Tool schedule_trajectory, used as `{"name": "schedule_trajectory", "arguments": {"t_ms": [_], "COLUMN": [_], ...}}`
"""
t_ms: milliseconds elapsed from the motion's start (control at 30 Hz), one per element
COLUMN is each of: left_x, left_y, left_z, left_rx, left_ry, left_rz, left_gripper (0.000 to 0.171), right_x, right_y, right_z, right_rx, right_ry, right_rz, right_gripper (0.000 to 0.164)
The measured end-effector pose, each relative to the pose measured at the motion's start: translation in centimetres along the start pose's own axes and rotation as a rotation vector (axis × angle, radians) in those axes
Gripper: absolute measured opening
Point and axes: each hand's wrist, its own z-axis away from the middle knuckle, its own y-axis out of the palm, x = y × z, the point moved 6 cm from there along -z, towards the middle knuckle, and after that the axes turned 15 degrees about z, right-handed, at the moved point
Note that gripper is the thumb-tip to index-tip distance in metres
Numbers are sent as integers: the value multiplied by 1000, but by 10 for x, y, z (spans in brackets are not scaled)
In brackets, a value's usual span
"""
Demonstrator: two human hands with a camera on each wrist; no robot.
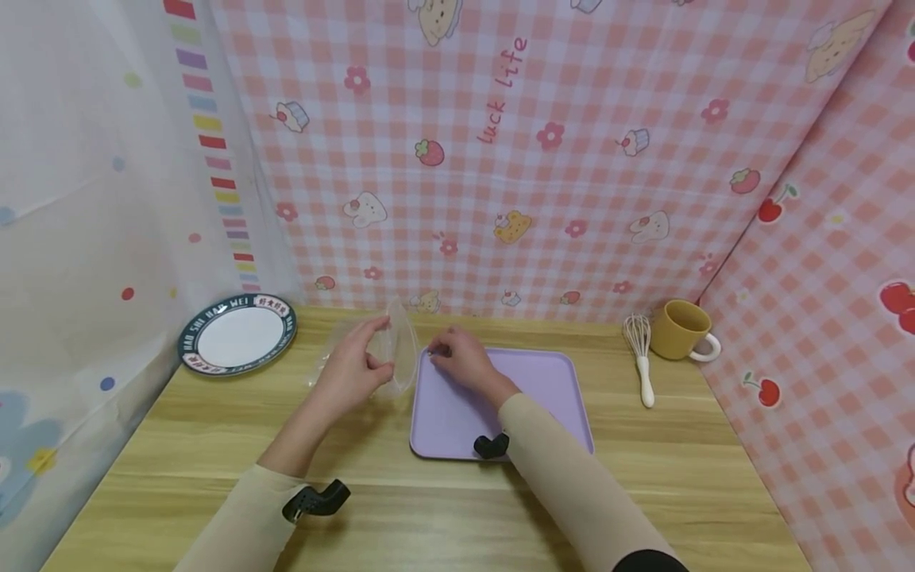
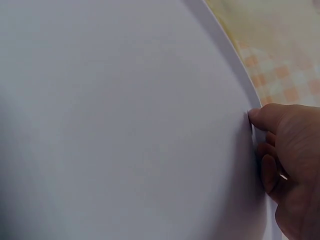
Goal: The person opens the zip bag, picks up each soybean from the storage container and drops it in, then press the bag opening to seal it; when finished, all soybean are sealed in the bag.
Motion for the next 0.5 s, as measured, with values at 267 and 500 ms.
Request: {"name": "schedule_trajectory", "arguments": {"t_ms": [267, 500], "left_x": [2, 1], "left_y": [-1, -1], "left_z": [1, 1], "left_rx": [-1, -1], "left_ry": [2, -3], "left_rz": [8, 6], "left_gripper": [86, 86], "right_x": [3, 4], "right_y": [2, 3], "right_z": [1, 1], "right_rx": [-25, -32], "right_ry": [2, 24], "right_rz": [53, 91], "right_gripper": [8, 7]}}
